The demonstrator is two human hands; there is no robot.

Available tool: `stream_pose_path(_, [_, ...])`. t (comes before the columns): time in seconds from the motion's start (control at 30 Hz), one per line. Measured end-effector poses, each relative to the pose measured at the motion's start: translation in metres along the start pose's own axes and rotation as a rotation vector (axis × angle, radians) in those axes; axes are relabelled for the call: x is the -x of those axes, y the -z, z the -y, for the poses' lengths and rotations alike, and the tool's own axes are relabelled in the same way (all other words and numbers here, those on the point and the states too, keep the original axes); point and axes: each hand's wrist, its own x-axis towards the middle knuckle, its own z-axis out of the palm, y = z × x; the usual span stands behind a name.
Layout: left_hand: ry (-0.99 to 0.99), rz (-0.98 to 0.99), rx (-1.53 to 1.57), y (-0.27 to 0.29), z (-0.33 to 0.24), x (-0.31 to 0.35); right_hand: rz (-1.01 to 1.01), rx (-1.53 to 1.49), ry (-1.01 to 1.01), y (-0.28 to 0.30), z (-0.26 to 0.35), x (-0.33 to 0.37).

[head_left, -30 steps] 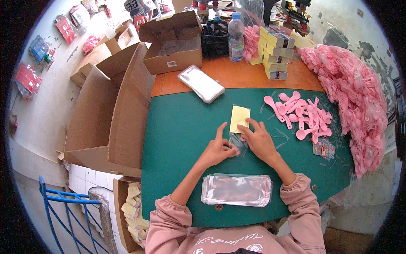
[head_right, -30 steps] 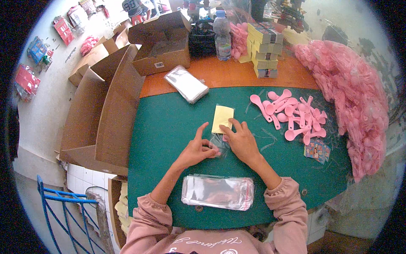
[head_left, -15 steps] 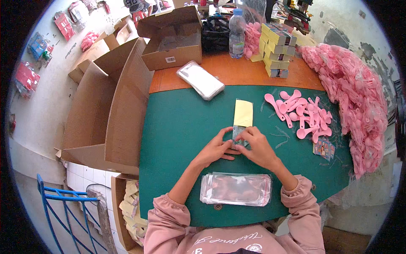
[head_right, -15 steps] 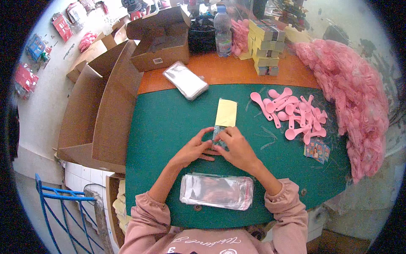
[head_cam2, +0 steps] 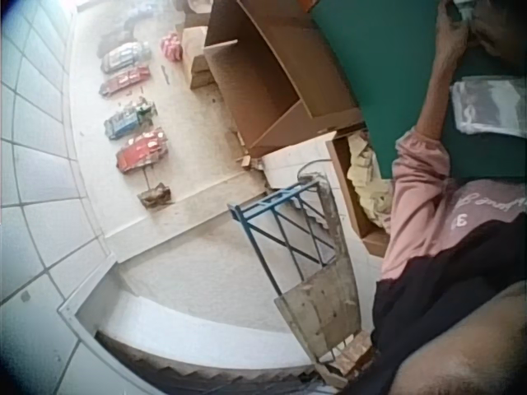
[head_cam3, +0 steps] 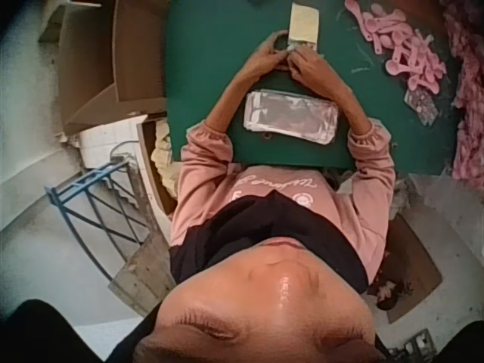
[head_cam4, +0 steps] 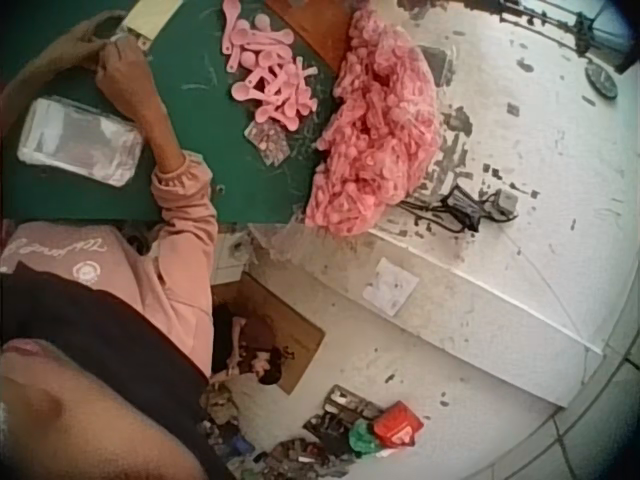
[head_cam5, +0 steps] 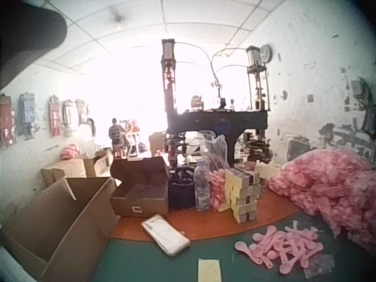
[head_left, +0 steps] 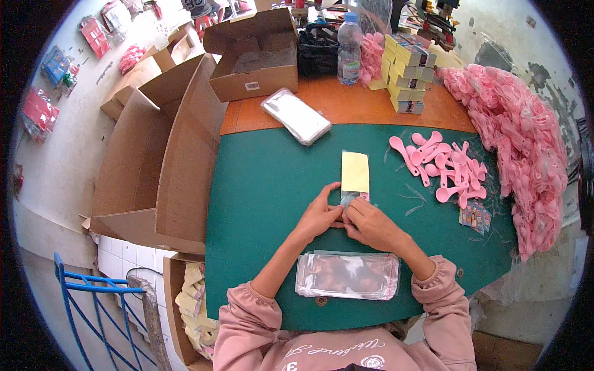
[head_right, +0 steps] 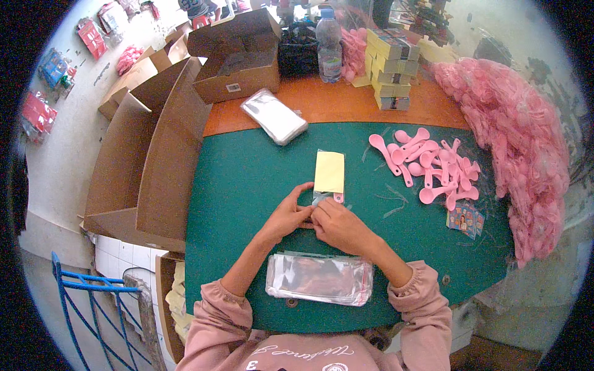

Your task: The person places pink plastic spoons and small yellow cards into clear plastic bags on a green table. The person repeatedly picks up a spoon and a card, inserts them into a bag, and sets the sealed bag aside.

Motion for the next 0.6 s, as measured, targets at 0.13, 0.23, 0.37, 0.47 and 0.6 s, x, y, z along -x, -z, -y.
stream_pose_path(0.13, [-0.004, -0.018, 0.045, 0.005, -0.003, 0.005, 0.275, -0.634, -0.226, 0.046, -0.011, 0.008])
stream_pose_path(0.23, [0.016, 0.036, 0.021, 0.004, -0.008, 0.005, 0.22, -0.82, -0.374, 0.108, -0.072, 0.037])
stream_pose_path(0.37, [-0.003, 0.039, 0.055, -0.006, -0.013, 0.003, -0.238, 0.41, -0.702, 0.149, -0.165, 0.099])
stream_pose_path(0.47, [-0.001, 0.027, 0.039, 0.0, -0.008, 0.004, -0.273, 0.84, -0.566, 0.124, -0.108, 0.057])
stream_pose_path(0.6, [-0.013, 0.021, 0.074, -0.001, -0.012, 0.01, -0.05, 0.174, -0.247, 0.054, -0.009, 0.017])
